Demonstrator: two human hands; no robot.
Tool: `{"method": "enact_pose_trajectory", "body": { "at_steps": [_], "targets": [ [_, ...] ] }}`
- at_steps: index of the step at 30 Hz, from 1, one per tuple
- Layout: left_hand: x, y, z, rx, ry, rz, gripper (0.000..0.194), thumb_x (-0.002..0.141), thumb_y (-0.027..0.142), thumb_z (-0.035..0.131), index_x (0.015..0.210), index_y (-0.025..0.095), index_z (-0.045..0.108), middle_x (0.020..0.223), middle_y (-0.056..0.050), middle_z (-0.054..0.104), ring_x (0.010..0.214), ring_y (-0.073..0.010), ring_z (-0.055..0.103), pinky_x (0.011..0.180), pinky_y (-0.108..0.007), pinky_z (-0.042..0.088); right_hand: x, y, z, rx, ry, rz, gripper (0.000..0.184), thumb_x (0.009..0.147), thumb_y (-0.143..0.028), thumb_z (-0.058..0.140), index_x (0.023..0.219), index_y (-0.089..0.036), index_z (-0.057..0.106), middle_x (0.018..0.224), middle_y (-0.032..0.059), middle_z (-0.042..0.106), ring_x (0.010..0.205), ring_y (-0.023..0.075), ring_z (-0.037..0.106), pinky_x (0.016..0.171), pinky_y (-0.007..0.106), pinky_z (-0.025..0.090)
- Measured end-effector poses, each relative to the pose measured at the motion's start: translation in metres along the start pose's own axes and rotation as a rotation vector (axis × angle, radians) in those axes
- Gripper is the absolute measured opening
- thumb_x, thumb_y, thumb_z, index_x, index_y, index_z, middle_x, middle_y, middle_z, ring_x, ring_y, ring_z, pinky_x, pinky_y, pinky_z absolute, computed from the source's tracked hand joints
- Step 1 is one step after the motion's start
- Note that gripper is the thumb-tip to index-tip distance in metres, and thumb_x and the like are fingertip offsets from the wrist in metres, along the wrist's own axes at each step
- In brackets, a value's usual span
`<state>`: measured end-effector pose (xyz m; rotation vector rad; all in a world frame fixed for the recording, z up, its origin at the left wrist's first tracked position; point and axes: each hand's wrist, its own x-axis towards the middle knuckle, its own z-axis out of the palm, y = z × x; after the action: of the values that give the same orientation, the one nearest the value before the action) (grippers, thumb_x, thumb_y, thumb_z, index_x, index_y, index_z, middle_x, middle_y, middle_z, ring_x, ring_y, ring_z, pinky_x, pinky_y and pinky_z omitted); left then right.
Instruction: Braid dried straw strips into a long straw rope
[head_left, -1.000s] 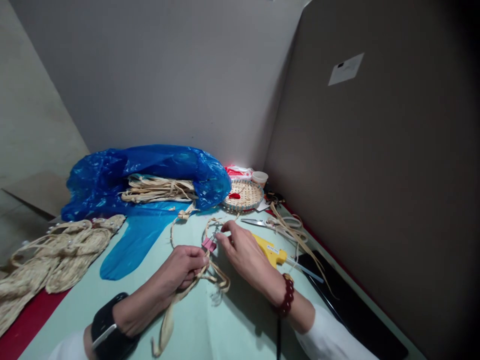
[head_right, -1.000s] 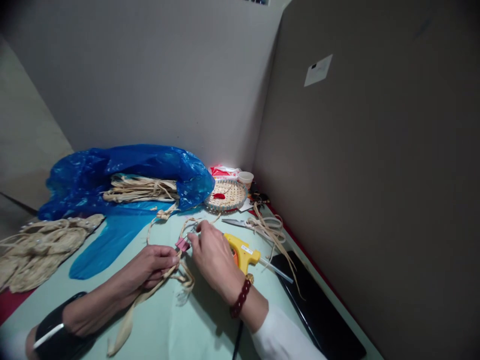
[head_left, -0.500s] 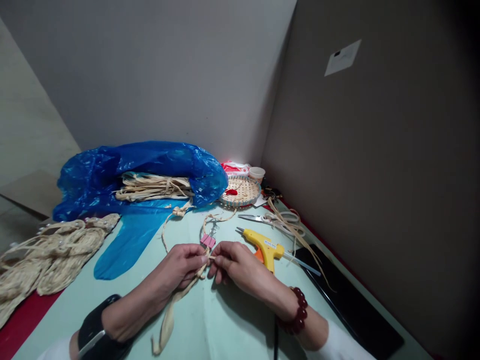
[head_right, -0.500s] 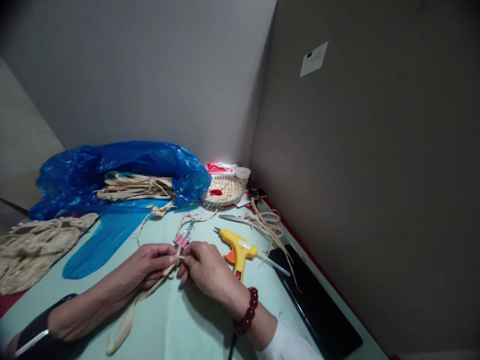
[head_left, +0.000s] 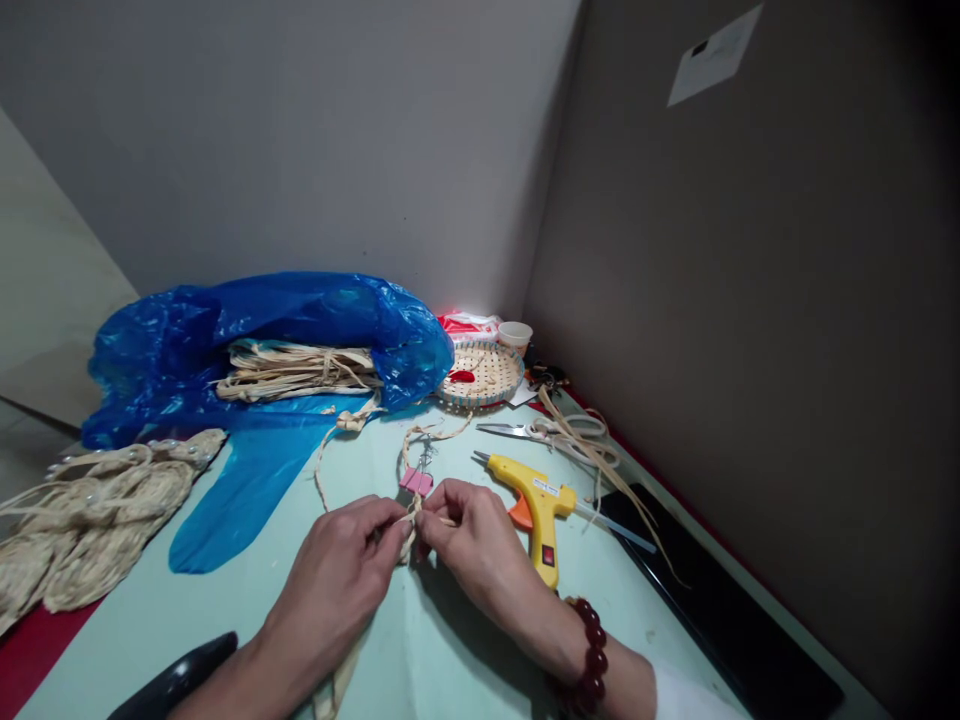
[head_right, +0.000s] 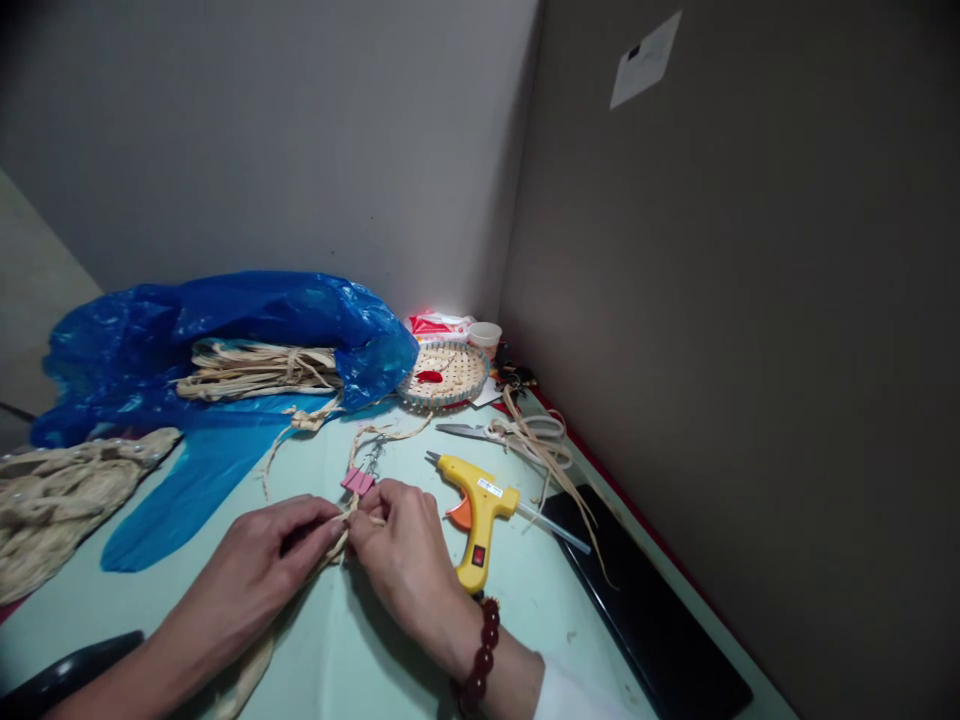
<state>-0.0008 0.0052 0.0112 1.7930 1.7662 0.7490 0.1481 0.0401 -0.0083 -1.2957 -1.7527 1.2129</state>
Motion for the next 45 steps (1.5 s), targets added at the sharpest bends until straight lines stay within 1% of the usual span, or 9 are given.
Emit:
{"method": "enact_pose_trajectory", "body": {
  "at_steps": [3, 8, 16, 22, 25, 29, 33, 35, 45],
  "targets": [
    [0.0, 0.001, -0.004, 0.051, -0.04, 0.032, 0.029, 0.089, 0.035, 0.043, 0.071, 0.02, 0.062, 0.075, -0.002, 0.066, 0.073, -0.0201, 0.06, 0.068, -0.029, 0.039, -0.002, -0.003, -0.002, -0.082, 0.042, -0.044, 0.012, 0.077, -0.018, 0.056, 0.065, -0.016, 0.057, 0.059, -0.0013, 0.056, 0.057, 0.0114, 0.045, 0.051, 0.022, 0.029],
    [-0.008, 0.005, 0.004, 0.138, -0.041, 0.054, 0.031, 0.091, 0.033, 0.04, 0.067, 0.021, 0.056, 0.06, 0.002, 0.061, 0.059, -0.0166, 0.057, 0.057, -0.027, 0.039, -0.002, -0.001, 0.0, -0.042, 0.058, -0.066, 0.013, 0.075, -0.014, 0.055, 0.063, -0.016, 0.057, 0.057, -0.0019, 0.054, 0.056, 0.0111, 0.044, 0.053, 0.023, 0.027],
    [-0.021, -0.008, 0.034, 0.646, 0.239, 0.615, 0.03, 0.079, -0.001, 0.036, 0.076, 0.018, 0.059, 0.061, -0.002, 0.063, 0.049, -0.0186, 0.063, 0.046, -0.028, 0.045, 0.002, 0.006, -0.002, 0.312, -0.089, 0.047, 0.007, 0.07, -0.015, 0.057, 0.065, -0.013, 0.06, 0.053, -0.0033, 0.048, 0.05, 0.0082, 0.037, 0.047, 0.02, 0.025],
    [-0.023, 0.0, 0.037, 0.772, 0.271, 0.735, 0.038, 0.071, -0.01, 0.032, 0.071, 0.015, 0.061, 0.056, -0.005, 0.063, 0.046, -0.0199, 0.062, 0.044, -0.028, 0.046, 0.005, 0.012, 0.001, 0.446, -0.114, 0.07, 0.006, 0.066, -0.019, 0.059, 0.067, -0.013, 0.059, 0.059, -0.0014, 0.054, 0.053, 0.0086, 0.042, 0.052, 0.02, 0.031],
    [-0.019, 0.001, 0.022, 0.603, 0.203, 0.62, 0.033, 0.084, 0.003, 0.035, 0.072, 0.017, 0.062, 0.062, -0.004, 0.063, 0.053, -0.0199, 0.062, 0.051, -0.03, 0.046, 0.005, 0.01, 0.0, 0.468, -0.108, 0.085, 0.006, 0.065, -0.019, 0.06, 0.065, -0.014, 0.057, 0.056, -0.0027, 0.053, 0.051, 0.0078, 0.041, 0.05, 0.02, 0.03],
    [-0.001, -0.002, -0.002, 0.041, 0.015, 0.136, 0.026, 0.09, 0.032, 0.044, 0.081, 0.019, 0.064, 0.079, -0.005, 0.065, 0.072, -0.0189, 0.06, 0.066, -0.031, 0.045, 0.0, 0.002, -0.005, 0.5, -0.123, 0.126, 0.008, 0.068, -0.022, 0.059, 0.067, -0.014, 0.059, 0.06, 0.0001, 0.06, 0.049, 0.0068, 0.04, 0.047, 0.019, 0.028],
    [0.015, -0.003, -0.004, -0.491, -0.347, -0.172, 0.025, 0.082, 0.042, 0.054, 0.088, 0.018, 0.059, 0.075, 0.0, 0.063, 0.04, -0.0048, 0.035, 0.036, -0.018, 0.023, -0.004, -0.005, -0.01, 0.532, -0.138, 0.19, 0.012, 0.072, -0.025, 0.061, 0.07, -0.013, 0.06, 0.061, -0.0001, 0.06, 0.047, 0.006, 0.038, 0.044, 0.018, 0.027],
    [0.019, -0.002, 0.0, -0.702, -0.432, -0.293, 0.026, 0.078, 0.042, 0.06, 0.084, 0.017, 0.057, 0.073, 0.002, 0.059, 0.037, -0.0004, 0.021, 0.034, -0.017, 0.01, -0.004, -0.005, -0.013, 0.52, -0.143, 0.196, 0.011, 0.073, -0.024, 0.061, 0.072, -0.013, 0.06, 0.06, -0.0009, 0.058, 0.046, 0.0061, 0.038, 0.043, 0.018, 0.026],
    [0.02, -0.003, 0.003, -0.722, -0.394, -0.272, 0.026, 0.08, 0.041, 0.062, 0.078, 0.015, 0.057, 0.047, 0.013, 0.034, 0.039, -0.0022, 0.017, 0.036, -0.016, 0.013, -0.004, 0.005, -0.016, 0.139, -0.112, -0.006, 0.015, 0.081, -0.014, 0.051, 0.071, -0.015, 0.062, 0.067, 0.0007, 0.065, 0.059, 0.01, 0.051, 0.055, 0.02, 0.035]
  ]
}}
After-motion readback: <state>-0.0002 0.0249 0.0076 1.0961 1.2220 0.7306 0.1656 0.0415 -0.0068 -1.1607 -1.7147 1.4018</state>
